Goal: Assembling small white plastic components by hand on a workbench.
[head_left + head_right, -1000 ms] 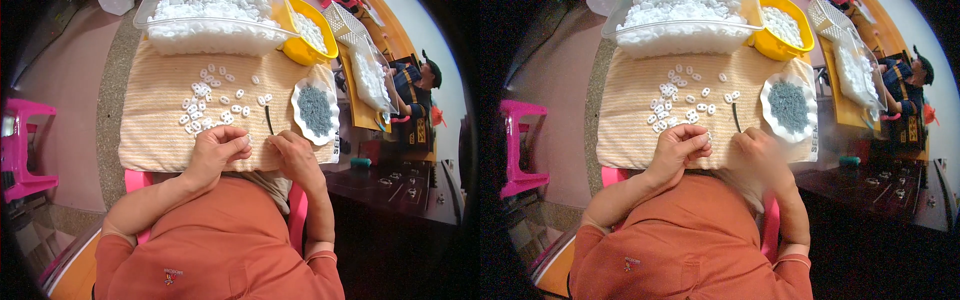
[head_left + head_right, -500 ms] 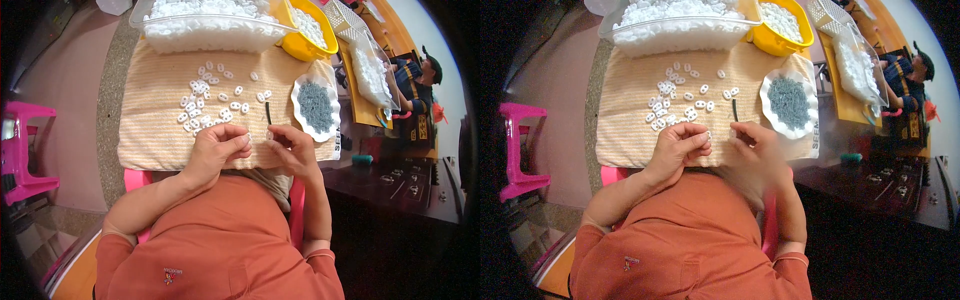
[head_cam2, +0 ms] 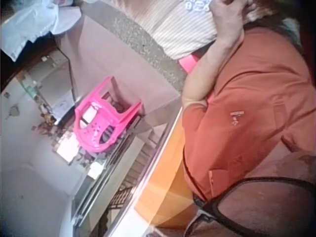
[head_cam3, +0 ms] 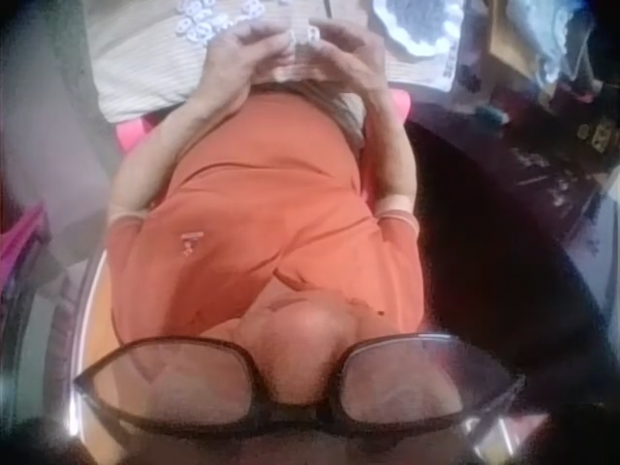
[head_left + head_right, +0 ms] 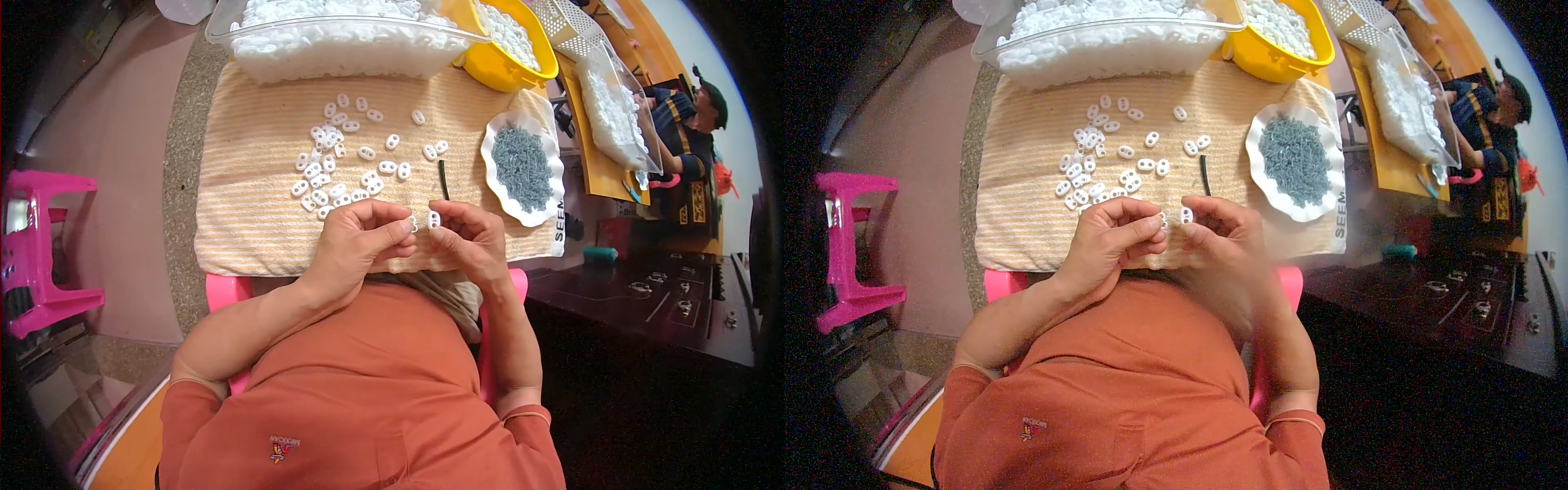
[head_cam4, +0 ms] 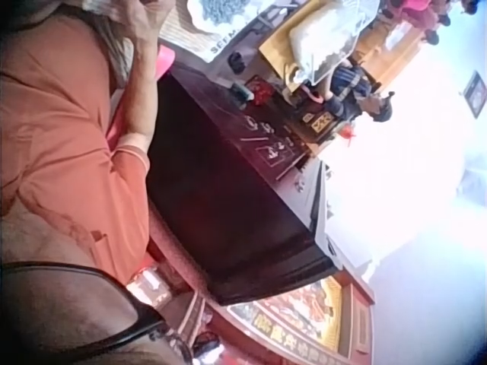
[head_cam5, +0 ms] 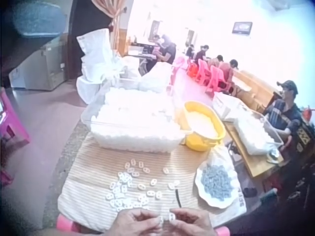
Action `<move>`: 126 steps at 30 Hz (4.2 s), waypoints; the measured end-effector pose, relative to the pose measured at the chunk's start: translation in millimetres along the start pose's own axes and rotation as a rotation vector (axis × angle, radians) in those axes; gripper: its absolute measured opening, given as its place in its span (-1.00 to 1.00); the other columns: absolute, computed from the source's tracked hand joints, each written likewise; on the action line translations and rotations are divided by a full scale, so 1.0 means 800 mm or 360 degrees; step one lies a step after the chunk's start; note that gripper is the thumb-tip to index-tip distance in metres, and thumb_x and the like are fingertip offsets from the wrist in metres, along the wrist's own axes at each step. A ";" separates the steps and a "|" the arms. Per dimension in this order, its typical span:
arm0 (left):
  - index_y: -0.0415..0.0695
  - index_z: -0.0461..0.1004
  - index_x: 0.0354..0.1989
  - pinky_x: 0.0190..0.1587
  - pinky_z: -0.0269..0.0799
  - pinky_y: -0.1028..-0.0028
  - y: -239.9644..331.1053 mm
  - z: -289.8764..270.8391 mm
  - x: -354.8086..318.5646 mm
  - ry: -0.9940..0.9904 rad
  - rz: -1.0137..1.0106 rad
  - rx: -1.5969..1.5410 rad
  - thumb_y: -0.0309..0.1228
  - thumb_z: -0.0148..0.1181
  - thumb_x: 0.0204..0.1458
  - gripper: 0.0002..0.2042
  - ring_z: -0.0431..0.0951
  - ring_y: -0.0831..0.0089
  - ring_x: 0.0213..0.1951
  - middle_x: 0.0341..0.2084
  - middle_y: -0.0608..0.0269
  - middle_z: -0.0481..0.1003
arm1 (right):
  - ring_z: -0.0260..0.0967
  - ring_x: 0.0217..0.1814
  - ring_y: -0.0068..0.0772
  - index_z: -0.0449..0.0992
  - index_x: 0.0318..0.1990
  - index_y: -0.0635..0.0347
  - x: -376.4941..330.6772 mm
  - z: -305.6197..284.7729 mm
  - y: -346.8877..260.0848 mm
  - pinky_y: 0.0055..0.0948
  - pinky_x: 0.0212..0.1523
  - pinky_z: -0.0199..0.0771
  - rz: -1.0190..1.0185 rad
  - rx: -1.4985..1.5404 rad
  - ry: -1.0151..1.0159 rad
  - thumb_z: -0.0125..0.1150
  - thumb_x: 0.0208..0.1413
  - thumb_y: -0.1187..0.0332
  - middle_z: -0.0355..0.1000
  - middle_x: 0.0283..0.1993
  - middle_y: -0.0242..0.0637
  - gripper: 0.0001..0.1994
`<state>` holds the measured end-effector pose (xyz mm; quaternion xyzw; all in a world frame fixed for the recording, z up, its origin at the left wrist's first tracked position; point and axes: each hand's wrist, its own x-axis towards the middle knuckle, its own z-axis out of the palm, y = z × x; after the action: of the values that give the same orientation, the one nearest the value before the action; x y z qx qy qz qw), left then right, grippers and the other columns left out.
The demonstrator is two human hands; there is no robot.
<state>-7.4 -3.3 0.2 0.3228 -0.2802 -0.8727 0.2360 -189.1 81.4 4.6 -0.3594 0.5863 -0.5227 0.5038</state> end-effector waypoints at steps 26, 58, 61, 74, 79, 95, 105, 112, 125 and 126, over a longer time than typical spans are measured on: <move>-0.28 0.47 -0.20 -0.28 0.57 0.58 -0.001 -0.001 0.000 -0.0053 -0.0014 -0.0014 -0.53 0.21 0.07 -0.85 0.55 0.59 -0.38 -0.39 0.23 0.53 | 0.45 -0.27 -0.56 0.44 0.02 0.41 -0.004 0.006 -0.005 -0.59 -0.25 0.49 0.0014 0.0297 -0.0100 0.24 0.08 0.56 0.51 -0.22 -0.25 -0.67; -0.25 0.47 -0.20 -0.28 0.59 0.54 -0.004 -0.003 0.002 -0.0111 -0.0009 0.0022 -0.50 0.22 0.07 -0.85 0.58 0.52 -0.40 -0.41 0.20 0.56 | 0.48 -0.21 -0.52 0.43 0.03 0.40 -0.005 0.014 -0.010 -0.58 -0.23 0.52 0.0035 0.0361 -0.0198 0.22 0.10 0.55 0.52 -0.17 -0.23 -0.68; -0.25 0.47 -0.20 -0.28 0.59 0.55 -0.004 -0.002 0.001 -0.0108 0.0003 0.0016 -0.50 0.22 0.07 -0.85 0.58 0.53 -0.40 -0.41 0.20 0.56 | 0.48 -0.21 -0.51 0.43 0.02 0.41 -0.006 0.016 -0.012 -0.58 -0.22 0.52 0.0049 0.0392 -0.0199 0.21 0.10 0.56 0.52 -0.17 -0.21 -0.68; -0.27 0.47 -0.20 -0.27 0.59 0.54 -0.003 0.000 0.002 -0.0133 -0.0001 -0.0003 -0.53 0.21 0.07 -0.85 0.57 0.53 -0.39 -0.39 0.19 0.55 | 0.50 -0.19 -0.46 0.43 0.02 0.43 -0.005 0.012 -0.007 -0.54 -0.20 0.55 0.0071 0.0496 -0.0218 0.21 0.09 0.57 0.52 -0.16 -0.15 -0.68; -0.33 0.47 -0.20 -0.25 0.55 0.56 -0.001 0.001 0.000 -0.0125 -0.0037 0.0018 -0.53 0.20 0.08 -0.85 0.55 0.55 -0.37 -0.40 0.21 0.53 | 0.51 -0.18 -0.45 0.43 0.02 0.44 -0.006 0.012 -0.006 -0.54 -0.20 0.56 0.0098 0.0520 -0.0222 0.21 0.09 0.57 0.52 -0.15 -0.15 -0.68; -0.29 0.50 -0.21 -0.26 0.58 0.56 -0.004 -0.001 0.000 -0.0166 -0.0087 -0.0023 -0.48 0.25 0.07 -0.83 0.57 0.53 -0.38 -0.40 0.23 0.54 | 0.50 -0.14 -0.42 0.44 0.01 0.42 -0.009 0.011 -0.002 -0.52 -0.16 0.57 0.0039 0.0551 -0.0256 0.21 0.08 0.60 0.50 -0.13 -0.16 -0.68; -0.29 0.51 -0.21 -0.26 0.58 0.56 -0.005 0.000 -0.002 -0.0181 -0.0091 -0.0012 -0.48 0.25 0.06 -0.83 0.57 0.53 -0.37 -0.39 0.21 0.55 | 0.47 -0.13 -0.47 0.45 0.01 0.42 -0.011 0.011 0.000 -0.57 -0.17 0.53 -0.0092 0.0513 -0.0305 0.23 0.07 0.58 0.46 -0.12 -0.20 -0.68; -0.26 0.49 -0.20 -0.23 0.58 0.54 -0.008 -0.003 0.001 -0.0243 -0.0124 -0.0068 -0.47 0.25 0.07 -0.83 0.57 0.51 -0.33 -0.35 0.22 0.54 | 0.46 -0.16 -0.51 0.46 0.01 0.40 -0.014 0.017 -0.008 -0.59 -0.17 0.48 -0.0050 0.0540 -0.0237 0.24 0.08 0.55 0.46 -0.15 -0.23 -0.68; -0.20 0.42 -0.28 -0.17 0.58 0.51 -0.005 0.001 0.001 -0.0393 -0.0102 -0.0214 -0.47 0.23 0.08 -0.87 0.58 0.50 -0.27 -0.36 0.26 0.53 | 0.32 -0.04 -0.44 0.52 -0.04 0.30 -0.006 0.018 0.014 -0.54 -0.04 0.34 -0.0363 0.0445 -0.0251 0.31 0.03 0.48 0.32 -0.03 -0.17 -0.69; -0.19 0.41 -0.30 -0.18 0.57 0.52 -0.006 0.002 0.001 -0.0391 -0.0079 -0.0209 -0.47 0.23 0.09 -0.88 0.58 0.51 -0.28 -0.38 0.27 0.52 | 0.32 -0.04 -0.44 0.52 -0.04 0.30 -0.007 0.019 0.013 -0.54 -0.04 0.34 -0.0364 0.0443 -0.0250 0.31 0.03 0.48 0.32 -0.03 -0.17 -0.69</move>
<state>-9.8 0.2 -1.9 0.2043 -0.2412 -0.9277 0.1989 -171.9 84.9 -3.2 -0.3903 0.4225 -0.6230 0.5301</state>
